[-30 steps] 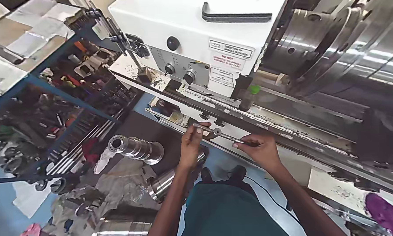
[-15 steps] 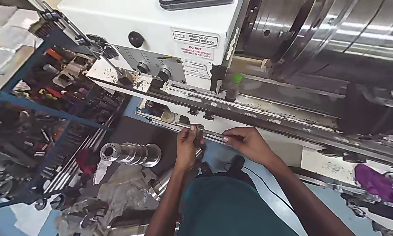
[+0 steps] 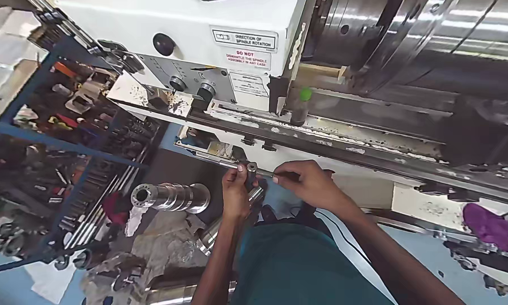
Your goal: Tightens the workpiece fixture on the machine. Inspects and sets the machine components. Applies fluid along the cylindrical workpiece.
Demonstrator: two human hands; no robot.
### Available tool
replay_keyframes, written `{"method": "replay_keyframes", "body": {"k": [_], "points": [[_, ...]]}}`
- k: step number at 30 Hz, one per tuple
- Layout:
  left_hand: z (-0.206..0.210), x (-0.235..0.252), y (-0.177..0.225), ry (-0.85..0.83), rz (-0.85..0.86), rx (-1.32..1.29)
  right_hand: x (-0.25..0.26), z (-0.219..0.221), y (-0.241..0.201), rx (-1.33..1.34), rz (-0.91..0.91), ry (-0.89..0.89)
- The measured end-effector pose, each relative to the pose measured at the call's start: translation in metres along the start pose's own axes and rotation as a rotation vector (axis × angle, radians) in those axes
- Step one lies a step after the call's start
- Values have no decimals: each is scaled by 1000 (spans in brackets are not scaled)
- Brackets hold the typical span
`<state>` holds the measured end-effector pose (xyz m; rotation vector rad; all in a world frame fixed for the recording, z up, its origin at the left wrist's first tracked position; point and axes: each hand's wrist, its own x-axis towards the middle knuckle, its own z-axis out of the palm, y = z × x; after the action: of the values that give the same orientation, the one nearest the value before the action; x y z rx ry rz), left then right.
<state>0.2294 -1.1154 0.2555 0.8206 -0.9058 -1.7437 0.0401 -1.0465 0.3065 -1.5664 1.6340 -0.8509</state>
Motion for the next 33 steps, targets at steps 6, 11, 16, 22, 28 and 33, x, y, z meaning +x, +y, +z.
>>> {"method": "replay_keyframes", "body": {"k": [6, 11, 16, 22, 28, 33], "points": [[-12, 2, 3, -125, 150, 128, 6, 14, 5, 452, 126, 3], [-13, 5, 4, -179, 164, 169, 6, 9, 17, 556, 98, -55], [-3, 11, 5, -63, 107, 137, -2, -18, 28, 260, 104, -46], [-16, 24, 10, 12, 100, 29, -32, -42, 53, 658, 177, 13], [-22, 28, 5, -12, 67, -108, -42, -31, 49, 896, 61, 75], [-25, 29, 1, 5, 66, -152, -45, -28, 42, 828, -11, 201]]}}
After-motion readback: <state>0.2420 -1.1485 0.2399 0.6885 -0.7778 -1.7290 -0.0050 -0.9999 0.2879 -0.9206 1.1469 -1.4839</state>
